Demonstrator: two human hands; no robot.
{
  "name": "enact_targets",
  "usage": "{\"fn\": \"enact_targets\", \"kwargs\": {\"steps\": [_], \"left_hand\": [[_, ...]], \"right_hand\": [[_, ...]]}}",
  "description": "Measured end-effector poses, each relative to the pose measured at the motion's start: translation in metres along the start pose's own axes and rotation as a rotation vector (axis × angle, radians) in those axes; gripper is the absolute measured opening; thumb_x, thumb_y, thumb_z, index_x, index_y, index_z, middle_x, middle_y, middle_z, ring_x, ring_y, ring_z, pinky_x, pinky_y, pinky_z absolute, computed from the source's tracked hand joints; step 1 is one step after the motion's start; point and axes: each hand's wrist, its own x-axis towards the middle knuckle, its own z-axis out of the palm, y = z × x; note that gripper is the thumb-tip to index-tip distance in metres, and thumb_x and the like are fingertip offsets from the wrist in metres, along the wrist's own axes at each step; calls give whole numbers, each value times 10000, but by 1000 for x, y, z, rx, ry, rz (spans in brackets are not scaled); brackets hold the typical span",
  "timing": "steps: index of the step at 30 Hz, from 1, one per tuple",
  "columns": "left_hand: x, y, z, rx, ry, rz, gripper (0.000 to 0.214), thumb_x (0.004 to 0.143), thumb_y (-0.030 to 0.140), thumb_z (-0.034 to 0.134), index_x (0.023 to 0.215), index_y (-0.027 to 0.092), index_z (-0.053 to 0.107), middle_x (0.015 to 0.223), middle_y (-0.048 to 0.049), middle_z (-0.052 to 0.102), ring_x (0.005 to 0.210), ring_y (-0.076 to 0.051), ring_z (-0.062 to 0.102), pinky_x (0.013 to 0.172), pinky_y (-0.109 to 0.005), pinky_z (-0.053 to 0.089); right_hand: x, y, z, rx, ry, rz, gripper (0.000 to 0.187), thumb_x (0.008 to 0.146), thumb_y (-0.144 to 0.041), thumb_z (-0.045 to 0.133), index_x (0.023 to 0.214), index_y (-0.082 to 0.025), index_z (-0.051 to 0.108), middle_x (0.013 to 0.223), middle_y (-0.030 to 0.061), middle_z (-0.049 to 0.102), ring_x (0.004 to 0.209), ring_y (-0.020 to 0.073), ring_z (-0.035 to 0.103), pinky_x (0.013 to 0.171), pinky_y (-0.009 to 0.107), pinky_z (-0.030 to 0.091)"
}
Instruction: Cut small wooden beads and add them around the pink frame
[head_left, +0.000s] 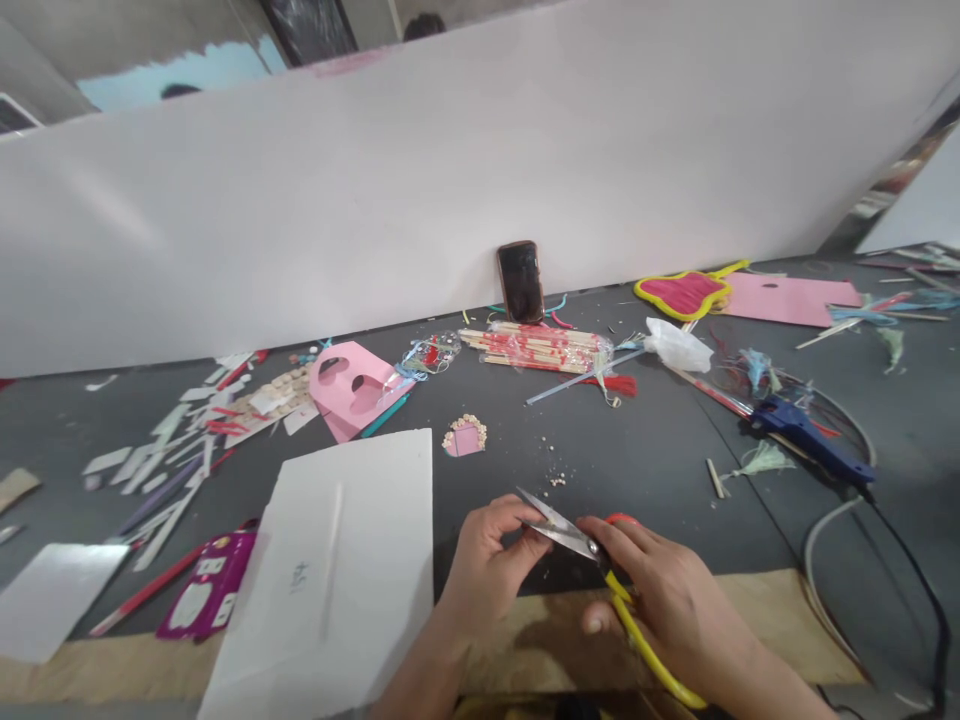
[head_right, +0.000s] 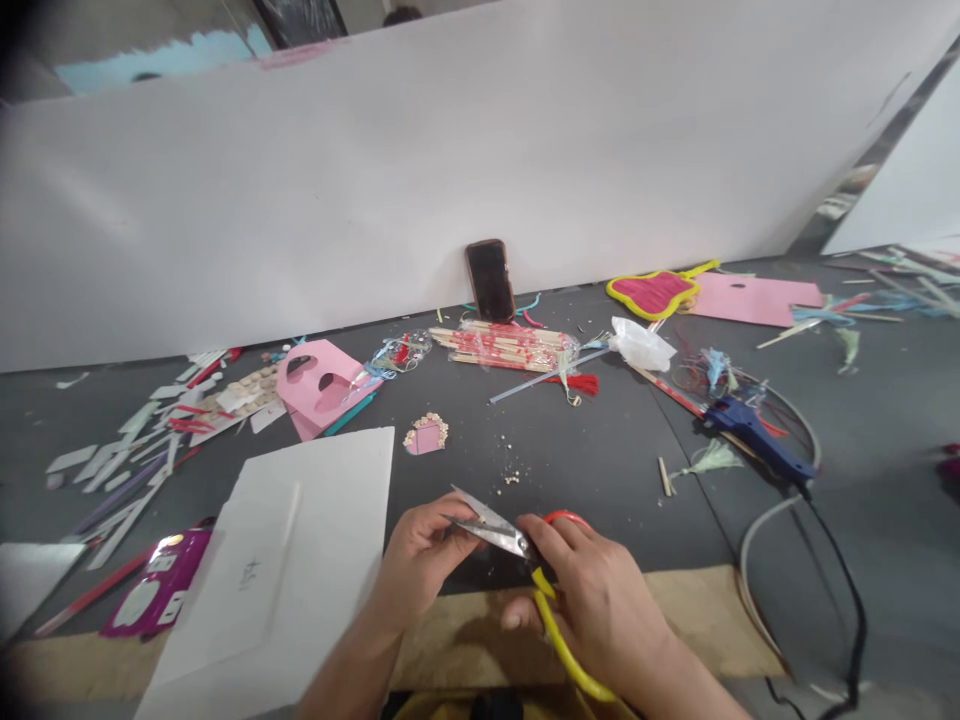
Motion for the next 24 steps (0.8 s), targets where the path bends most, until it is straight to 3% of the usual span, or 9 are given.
{"fn": "enact_targets", "kwargs": {"steps": [6, 10, 15, 24], "left_hand": [[3, 7, -1, 7, -53, -13, 178, 820, 251, 602, 694, 162, 693, 675, -29, 628, 671, -148, 568, 648, -239, 426], [3, 10, 2, 20, -46, -50, 244, 837, 269, 575, 642, 152, 663, 679, -31, 620, 676, -148, 564, 642, -237, 417], [0, 5, 10, 48, 46, -105, 210, 838, 280, 565, 714, 147, 671, 705, -32, 628, 704, -155, 558, 664, -244, 420], [-3, -4, 14, 154, 181, 15, 220, 871, 294, 537, 736, 158, 644, 728, -22, 592, 712, -141, 549, 659, -230, 410]], "right_hand": [[-5, 3, 4, 89, -17, 26, 436, 895, -512, 447, 1144, -168, 545, 898, 95, 674, 730, 213, 661, 612, 291, 497], [-4, -1, 1, 165, -110, 111, 345, 933, -472, 385, 1020, -194, 570, 822, 60, 672, 651, 186, 649, 571, 265, 466], [-1, -3, 0, 145, -84, 151, 355, 940, -483, 357, 924, -206, 578, 771, 54, 677, 608, 179, 655, 526, 248, 444], [2, -1, 8, 155, -28, 163, 362, 920, -498, 404, 1064, -203, 557, 840, 62, 694, 696, 199, 671, 576, 269, 488]]}}
